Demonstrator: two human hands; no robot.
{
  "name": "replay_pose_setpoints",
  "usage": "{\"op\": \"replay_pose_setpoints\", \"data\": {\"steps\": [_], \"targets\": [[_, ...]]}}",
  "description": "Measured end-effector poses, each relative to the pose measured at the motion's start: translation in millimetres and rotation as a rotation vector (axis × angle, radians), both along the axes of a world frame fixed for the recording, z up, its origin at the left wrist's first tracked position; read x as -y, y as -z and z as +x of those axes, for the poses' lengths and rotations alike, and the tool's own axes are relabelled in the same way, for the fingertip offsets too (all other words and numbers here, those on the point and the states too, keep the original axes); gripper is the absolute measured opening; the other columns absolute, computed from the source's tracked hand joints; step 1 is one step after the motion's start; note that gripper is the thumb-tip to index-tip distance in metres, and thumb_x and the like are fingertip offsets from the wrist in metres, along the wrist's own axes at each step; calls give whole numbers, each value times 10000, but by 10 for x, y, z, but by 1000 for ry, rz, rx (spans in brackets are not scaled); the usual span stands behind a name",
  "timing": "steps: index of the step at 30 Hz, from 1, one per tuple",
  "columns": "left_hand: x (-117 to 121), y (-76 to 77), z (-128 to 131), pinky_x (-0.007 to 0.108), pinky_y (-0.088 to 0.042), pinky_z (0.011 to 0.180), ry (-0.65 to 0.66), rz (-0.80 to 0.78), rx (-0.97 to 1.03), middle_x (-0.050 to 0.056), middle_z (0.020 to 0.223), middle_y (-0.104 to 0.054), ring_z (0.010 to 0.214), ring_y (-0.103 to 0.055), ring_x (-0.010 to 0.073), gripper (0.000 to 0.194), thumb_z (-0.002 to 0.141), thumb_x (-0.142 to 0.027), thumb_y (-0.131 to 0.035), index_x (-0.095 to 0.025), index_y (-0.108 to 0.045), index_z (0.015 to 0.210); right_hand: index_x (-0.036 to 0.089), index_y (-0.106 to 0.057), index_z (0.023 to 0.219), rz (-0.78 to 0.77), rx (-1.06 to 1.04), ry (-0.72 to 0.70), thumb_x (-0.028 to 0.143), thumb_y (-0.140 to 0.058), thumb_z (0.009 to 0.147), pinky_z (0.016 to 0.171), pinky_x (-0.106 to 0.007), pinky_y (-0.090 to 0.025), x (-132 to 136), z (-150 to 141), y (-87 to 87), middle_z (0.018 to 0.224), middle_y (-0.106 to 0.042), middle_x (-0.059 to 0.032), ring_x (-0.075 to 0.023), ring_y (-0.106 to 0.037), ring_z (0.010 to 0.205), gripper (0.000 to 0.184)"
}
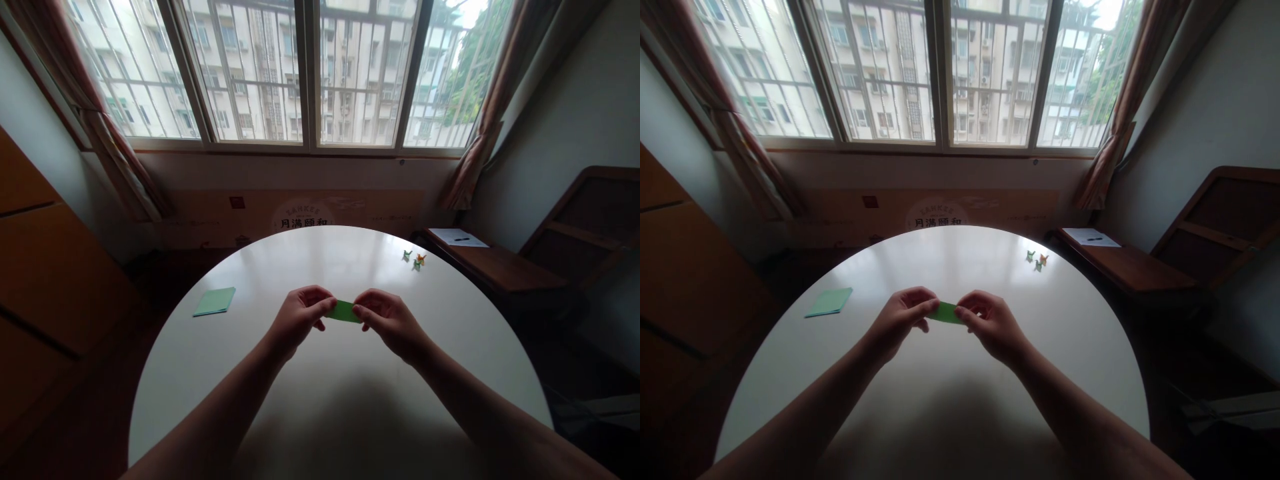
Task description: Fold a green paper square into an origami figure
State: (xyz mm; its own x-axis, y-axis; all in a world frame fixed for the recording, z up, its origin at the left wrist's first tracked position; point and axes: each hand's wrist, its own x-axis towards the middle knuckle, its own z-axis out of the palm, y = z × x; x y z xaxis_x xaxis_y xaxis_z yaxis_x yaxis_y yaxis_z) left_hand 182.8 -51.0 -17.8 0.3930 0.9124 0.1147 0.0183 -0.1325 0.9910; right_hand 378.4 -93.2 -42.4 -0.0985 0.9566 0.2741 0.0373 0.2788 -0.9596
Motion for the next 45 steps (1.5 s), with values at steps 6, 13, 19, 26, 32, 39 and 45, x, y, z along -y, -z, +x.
{"op": "replay_pose_setpoints", "data": {"steps": [6, 13, 19, 26, 32, 39, 45], "targets": [[12, 11, 3, 234, -474, 498, 118, 59, -124, 46, 723, -658, 640, -584, 155, 259, 707, -356, -771, -122, -686, 781, 172, -680, 825, 7, -74, 56, 446, -737, 822, 548, -288, -495, -25, 17, -1, 727, -658, -29, -165, -589, 650, 279], [82, 44, 53, 245, -468, 545, 157, 123, -121, 25, 724, -611, 662, -572, 154, 230, 751, -354, -707, -135, -637, 764, 168, -692, 805, -30, -9, -45, 415, -747, 811, 550, -283, -491, 29, -69, 25, 715, -664, -26, -162, -587, 640, 253], [103, 35, 38, 224, -431, 513, 179, 168, -137, 16, 715, -593, 636, -561, 143, 172, 752, -297, -677, -142, -604, 737, 169, -696, 808, -24, -53, -105, 392, -755, 818, 569, -279, -492, 38, -85, 21, 723, -669, -23, -155, -589, 642, 232], [119, 7, 22, 220, -432, 507, 183, 232, -167, 16, 725, -587, 635, -564, 140, 105, 750, -236, -640, -133, -622, 763, 171, -709, 809, 30, -20, -106, 392, -788, 794, 584, -287, -461, 59, -61, -11, 723, -663, -22, -155, -573, 635, 235], [129, 16, 11, 203, -422, 508, 176, 273, -207, 3, 697, -591, 613, -560, 123, 72, 739, -198, -646, -136, -610, 733, 177, -704, 814, 123, 112, -82, 327, -737, 847, 636, -292, -471, 93, -52, -38, 739, -675, -28, -172, -613, 687, 157], [133, 14, 16, 186, -400, 488, 218, 271, -234, -11, 636, -574, 560, -514, 96, 45, 720, -161, -629, -125, -620, 694, 186, -708, 837, 298, 278, -30, 212, -686, 870, 698, -302, -506, 101, -42, -35, 787, -707, -33, -175, -642, 726, 48], [120, 0, 2, 183, -400, 499, 223, 302, -247, -18, 634, -562, 570, -502, 91, 22, 705, -135, -606, -129, -611, 684, 189, -699, 823, 295, 274, -7, 188, -677, 866, 709, -304, -506, 102, -24, -48, 786, -705, -27, -176, -645, 739, 49]]}}
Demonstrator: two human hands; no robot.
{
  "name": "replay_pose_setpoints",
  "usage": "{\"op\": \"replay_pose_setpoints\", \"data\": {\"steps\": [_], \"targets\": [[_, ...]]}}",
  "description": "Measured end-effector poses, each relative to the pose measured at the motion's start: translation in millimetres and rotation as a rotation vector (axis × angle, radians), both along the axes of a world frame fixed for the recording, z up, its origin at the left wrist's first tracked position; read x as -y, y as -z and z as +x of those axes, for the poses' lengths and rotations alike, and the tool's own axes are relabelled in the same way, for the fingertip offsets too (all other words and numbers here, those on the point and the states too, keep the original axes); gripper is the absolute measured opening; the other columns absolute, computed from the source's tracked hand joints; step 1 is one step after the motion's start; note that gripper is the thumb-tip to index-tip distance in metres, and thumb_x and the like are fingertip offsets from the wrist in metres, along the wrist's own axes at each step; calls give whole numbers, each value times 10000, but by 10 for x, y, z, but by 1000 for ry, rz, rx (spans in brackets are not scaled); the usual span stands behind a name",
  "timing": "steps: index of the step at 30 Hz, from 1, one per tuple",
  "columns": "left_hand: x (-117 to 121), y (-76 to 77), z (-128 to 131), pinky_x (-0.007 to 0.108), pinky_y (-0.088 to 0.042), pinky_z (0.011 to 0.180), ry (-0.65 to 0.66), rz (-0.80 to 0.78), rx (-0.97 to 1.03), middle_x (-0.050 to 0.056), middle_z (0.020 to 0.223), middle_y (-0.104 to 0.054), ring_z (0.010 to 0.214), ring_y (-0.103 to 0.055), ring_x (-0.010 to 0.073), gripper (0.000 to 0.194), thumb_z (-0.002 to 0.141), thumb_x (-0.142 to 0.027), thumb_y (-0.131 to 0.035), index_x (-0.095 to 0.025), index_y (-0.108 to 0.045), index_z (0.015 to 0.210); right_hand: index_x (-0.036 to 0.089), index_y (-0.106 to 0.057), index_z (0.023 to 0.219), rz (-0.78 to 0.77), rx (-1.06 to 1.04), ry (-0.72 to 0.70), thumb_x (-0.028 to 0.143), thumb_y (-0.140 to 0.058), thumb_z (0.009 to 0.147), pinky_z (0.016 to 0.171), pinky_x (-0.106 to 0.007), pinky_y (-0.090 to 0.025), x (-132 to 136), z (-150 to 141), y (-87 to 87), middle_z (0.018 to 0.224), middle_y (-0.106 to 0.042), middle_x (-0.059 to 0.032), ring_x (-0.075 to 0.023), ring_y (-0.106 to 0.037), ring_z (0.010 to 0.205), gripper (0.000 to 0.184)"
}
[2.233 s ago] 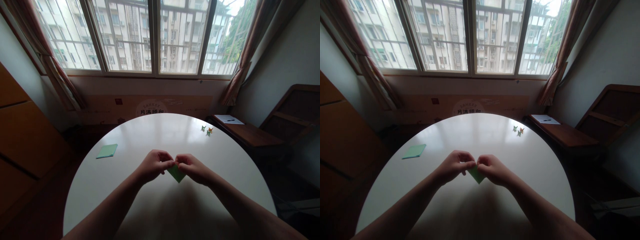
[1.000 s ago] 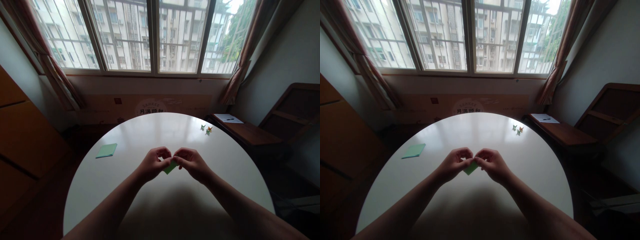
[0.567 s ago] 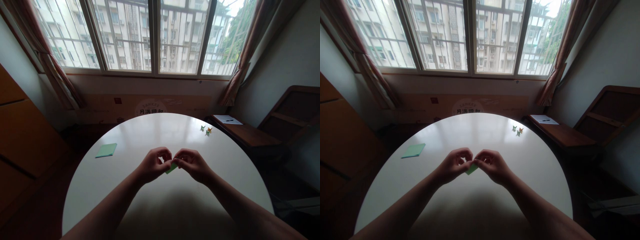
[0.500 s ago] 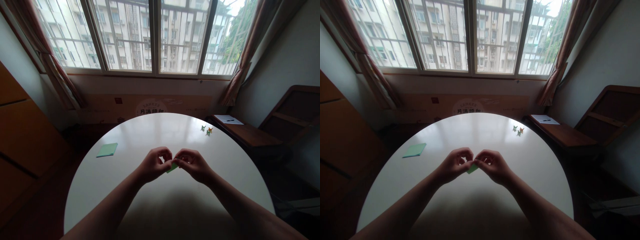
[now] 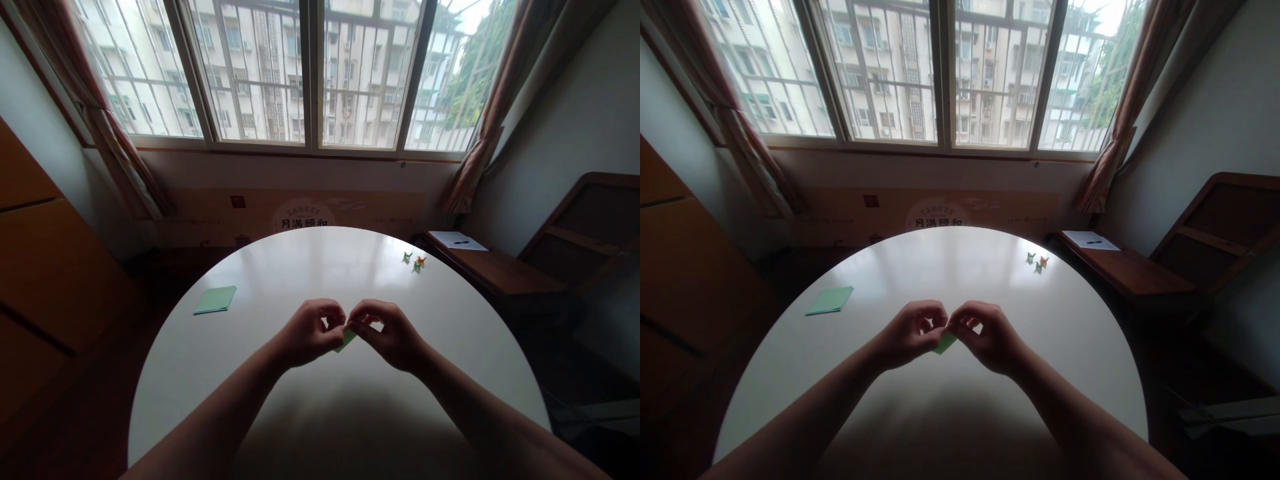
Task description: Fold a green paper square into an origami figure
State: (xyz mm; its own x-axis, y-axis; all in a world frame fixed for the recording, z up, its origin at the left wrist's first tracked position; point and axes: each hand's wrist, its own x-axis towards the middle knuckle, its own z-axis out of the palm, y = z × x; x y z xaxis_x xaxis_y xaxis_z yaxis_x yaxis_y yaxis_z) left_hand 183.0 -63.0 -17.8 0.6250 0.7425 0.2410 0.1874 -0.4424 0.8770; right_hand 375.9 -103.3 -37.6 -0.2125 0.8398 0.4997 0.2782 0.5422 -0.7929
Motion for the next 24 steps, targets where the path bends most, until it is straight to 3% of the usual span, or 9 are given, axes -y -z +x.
{"op": "replay_pose_setpoints", "data": {"steps": [9, 15, 21, 24], "targets": [[-34, -10, -35, 176, -380, 503, -23, 56, -23, -29, 620, -542, 562, -471, 80, 54, 705, -120, -577, -140, -590, 657, 174, -704, 816, -126, -187, 26, 295, -720, 850, 637, -302, -501, -52, 26, 18, 743, -673, -31, -173, -614, 691, 126], [-112, -22, -94, 190, -377, 497, -80, 70, -11, -21, 603, -535, 559, -467, 91, 56, 695, -136, -570, -144, -577, 640, 176, -704, 864, -158, -416, 137, 415, -749, 839, 555, -284, -536, -165, 189, 38, 759, -684, -34, -161, -621, 640, 245], [-116, 19, -69, 214, -432, 511, -188, 91, 79, 16, 757, -566, 637, -526, 124, 176, 814, -316, -629, -145, -605, 784, 180, -698, 854, -164, -473, 195, 423, -768, 818, 520, -262, -537, -198, 152, 71, 749, -696, -26, -143, -622, 600, 255], [-88, 63, -28, 234, -486, 558, -213, 94, 93, 56, 865, -628, 715, -589, 156, 270, 795, -389, -713, -137, -671, 881, 177, -703, 834, -177, -463, 166, 428, -779, 801, 518, -263, -535, -170, 69, 81, 727, -697, -25, -140, -619, 578, 264]]}}
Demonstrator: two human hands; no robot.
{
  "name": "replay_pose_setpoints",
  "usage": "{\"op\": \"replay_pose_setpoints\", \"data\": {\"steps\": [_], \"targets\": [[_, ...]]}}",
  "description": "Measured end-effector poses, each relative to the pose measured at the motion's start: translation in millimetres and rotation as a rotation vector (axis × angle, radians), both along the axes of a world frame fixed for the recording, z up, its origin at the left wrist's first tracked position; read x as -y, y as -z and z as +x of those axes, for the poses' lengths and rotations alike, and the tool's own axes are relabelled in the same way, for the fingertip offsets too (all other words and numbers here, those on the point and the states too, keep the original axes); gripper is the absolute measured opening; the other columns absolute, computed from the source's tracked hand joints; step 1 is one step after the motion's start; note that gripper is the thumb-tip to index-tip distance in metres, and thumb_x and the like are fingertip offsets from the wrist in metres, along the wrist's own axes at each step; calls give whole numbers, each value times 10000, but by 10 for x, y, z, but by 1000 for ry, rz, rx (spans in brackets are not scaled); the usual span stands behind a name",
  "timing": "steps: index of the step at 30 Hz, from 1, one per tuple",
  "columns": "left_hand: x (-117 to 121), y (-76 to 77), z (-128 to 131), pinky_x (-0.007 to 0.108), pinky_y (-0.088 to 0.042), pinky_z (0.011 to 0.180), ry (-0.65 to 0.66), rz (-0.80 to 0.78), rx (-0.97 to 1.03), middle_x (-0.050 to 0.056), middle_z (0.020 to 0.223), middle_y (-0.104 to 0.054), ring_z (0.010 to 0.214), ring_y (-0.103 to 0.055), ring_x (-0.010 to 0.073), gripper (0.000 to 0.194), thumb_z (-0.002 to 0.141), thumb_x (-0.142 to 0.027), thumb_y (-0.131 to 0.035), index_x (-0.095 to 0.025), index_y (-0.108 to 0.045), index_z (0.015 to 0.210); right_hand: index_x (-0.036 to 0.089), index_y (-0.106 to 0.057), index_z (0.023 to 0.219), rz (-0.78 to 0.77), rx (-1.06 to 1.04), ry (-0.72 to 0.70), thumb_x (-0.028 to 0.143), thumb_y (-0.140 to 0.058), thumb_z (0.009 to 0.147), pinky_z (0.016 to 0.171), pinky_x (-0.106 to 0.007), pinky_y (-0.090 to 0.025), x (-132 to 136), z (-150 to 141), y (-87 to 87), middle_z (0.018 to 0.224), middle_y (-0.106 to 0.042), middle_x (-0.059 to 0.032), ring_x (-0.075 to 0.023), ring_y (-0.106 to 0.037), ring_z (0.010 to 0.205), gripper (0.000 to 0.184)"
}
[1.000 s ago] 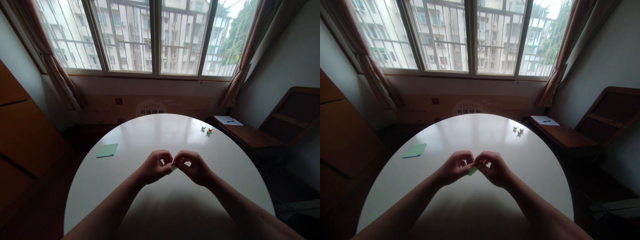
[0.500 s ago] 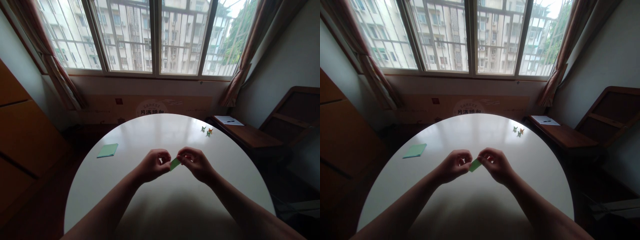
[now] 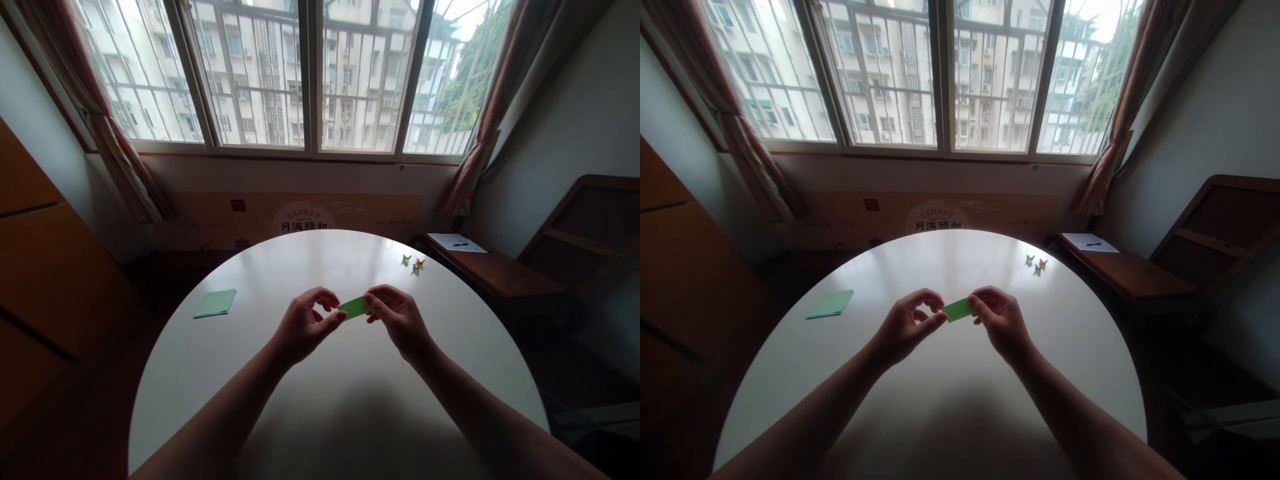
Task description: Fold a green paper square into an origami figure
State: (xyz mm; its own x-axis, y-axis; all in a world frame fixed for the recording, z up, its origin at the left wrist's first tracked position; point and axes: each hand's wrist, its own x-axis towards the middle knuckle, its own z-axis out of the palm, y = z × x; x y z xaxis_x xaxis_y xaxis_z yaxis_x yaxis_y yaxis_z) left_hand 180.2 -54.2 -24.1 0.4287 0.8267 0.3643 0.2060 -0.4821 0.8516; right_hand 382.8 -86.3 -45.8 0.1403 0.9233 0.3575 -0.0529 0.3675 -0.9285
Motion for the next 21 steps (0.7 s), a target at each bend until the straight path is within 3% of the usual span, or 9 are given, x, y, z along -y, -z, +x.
{"op": "replay_pose_setpoints", "data": {"steps": [6, 10, 17, 21], "targets": [[-31, 37, 30, 247, -509, 506, -18, -70, 39, 58, 699, -668, 571, -579, 145, 314, 820, -430, -682, -118, -716, 809, 179, -708, 828, 7, 48, -35, 448, -745, 822, 551, -282, -551, 17, -25, 3, 748, -697, -38, -170, -638, 658, 271], [-59, 13, 6, 245, -507, 492, -63, -71, 64, 66, 711, -691, 562, -576, 146, 357, 823, -464, -659, -114, -727, 847, 177, -724, 876, 10, 129, -55, 402, -759, 812, 589, -298, -548, 15, 1, -3, 796, -703, -53, -186, -638, 711, 237], [1, -23, 7, 218, -442, 515, -33, -13, -79, 59, 693, -722, 642, -613, 169, 187, 784, -338, -741, -160, -785, 747, 188, -726, 806, 61, 287, -82, 309, -746, 809, 715, -342, -542, 39, -7, -27, 829, -703, -50, -202, -652, 778, 123], [1, -19, 17, 213, -426, 516, 0, -18, -102, 43, 672, -716, 622, -598, 154, 182, 790, -331, -739, -162, -780, 736, 188, -729, 803, 57, 351, -109, 283, -732, 804, 733, -350, -540, 42, -18, -30, 812, -702, -43, -199, -653, 762, 95]]}}
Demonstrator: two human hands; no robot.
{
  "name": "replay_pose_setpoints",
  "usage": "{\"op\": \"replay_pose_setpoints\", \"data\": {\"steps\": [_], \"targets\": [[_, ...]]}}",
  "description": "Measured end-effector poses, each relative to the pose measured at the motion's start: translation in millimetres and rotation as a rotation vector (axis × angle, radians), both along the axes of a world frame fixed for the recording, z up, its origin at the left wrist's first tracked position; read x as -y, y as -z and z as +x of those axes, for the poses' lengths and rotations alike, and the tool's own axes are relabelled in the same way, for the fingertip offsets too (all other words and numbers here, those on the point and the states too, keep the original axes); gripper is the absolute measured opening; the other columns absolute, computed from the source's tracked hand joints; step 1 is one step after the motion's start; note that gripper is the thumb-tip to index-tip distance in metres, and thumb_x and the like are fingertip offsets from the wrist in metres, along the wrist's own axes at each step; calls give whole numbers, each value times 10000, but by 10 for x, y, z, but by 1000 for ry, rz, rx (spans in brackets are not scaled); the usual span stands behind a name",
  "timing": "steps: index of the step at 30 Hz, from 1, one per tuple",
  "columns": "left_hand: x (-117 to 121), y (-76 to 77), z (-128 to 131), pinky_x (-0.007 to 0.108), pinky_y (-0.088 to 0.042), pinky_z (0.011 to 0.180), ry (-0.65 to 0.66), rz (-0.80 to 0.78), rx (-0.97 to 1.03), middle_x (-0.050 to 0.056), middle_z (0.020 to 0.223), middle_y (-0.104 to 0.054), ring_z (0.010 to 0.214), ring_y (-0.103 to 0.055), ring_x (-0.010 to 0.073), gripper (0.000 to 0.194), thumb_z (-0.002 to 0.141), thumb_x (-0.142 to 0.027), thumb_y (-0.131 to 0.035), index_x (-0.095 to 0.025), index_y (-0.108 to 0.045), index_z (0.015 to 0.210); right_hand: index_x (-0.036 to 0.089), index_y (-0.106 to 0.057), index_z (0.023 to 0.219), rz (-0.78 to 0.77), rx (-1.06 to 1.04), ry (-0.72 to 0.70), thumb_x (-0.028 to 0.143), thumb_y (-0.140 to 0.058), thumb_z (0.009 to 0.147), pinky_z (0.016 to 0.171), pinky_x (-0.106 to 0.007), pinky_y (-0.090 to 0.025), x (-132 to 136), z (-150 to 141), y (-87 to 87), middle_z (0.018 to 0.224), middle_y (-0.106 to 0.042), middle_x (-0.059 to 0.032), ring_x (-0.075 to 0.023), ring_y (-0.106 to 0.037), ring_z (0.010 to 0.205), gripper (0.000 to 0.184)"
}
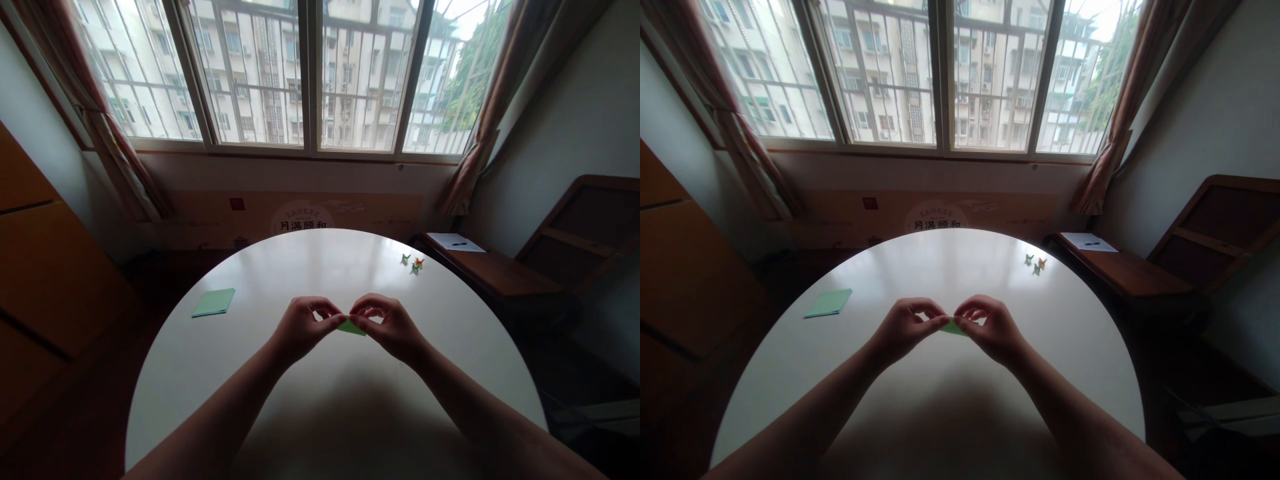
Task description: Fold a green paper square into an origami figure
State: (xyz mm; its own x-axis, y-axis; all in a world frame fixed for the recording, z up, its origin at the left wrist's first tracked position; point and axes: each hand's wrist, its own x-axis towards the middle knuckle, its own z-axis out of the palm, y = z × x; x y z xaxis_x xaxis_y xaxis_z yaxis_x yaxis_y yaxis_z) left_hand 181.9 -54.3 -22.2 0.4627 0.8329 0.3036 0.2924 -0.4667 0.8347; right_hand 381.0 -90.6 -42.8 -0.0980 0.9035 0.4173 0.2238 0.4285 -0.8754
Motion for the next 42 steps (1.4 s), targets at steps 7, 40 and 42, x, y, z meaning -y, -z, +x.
{"op": "replay_pose_setpoints", "data": {"steps": [7, 40, 42], "targets": [[2, 9, 3, 215, -429, 522, 43, -41, 3, 42, 662, -708, 599, -581, 145, 201, 782, -343, -748, -149, -774, 734, 163, -715, 794, -67, 44, -62, 206, -682, 792, 714, -327, -536, 23, -37, -4, 782, -695, -43, -189, -653, 735, 54], [-80, -100, -87, 228, -463, 484, 30, -246, 219, 21, 663, -655, 536, -531, 111, 287, 743, -415, -748, -132, -695, 742, 182, -666, 848, -57, -34, -63, 439, -700, 858, 612, -292, -502, -14, 82, -40, 720, -632, -15, -170, -602, 671, 259], [-83, -92, -86, 226, -468, 485, 53, -244, 186, 33, 695, -667, 573, -556, 125, 283, 738, -406, -754, -130, -695, 758, 183, -652, 846, -65, -64, -60, 480, -668, 873, 594, -294, -512, -29, 87, -40, 716, -629, -16, -170, -600, 656, 299]]}}
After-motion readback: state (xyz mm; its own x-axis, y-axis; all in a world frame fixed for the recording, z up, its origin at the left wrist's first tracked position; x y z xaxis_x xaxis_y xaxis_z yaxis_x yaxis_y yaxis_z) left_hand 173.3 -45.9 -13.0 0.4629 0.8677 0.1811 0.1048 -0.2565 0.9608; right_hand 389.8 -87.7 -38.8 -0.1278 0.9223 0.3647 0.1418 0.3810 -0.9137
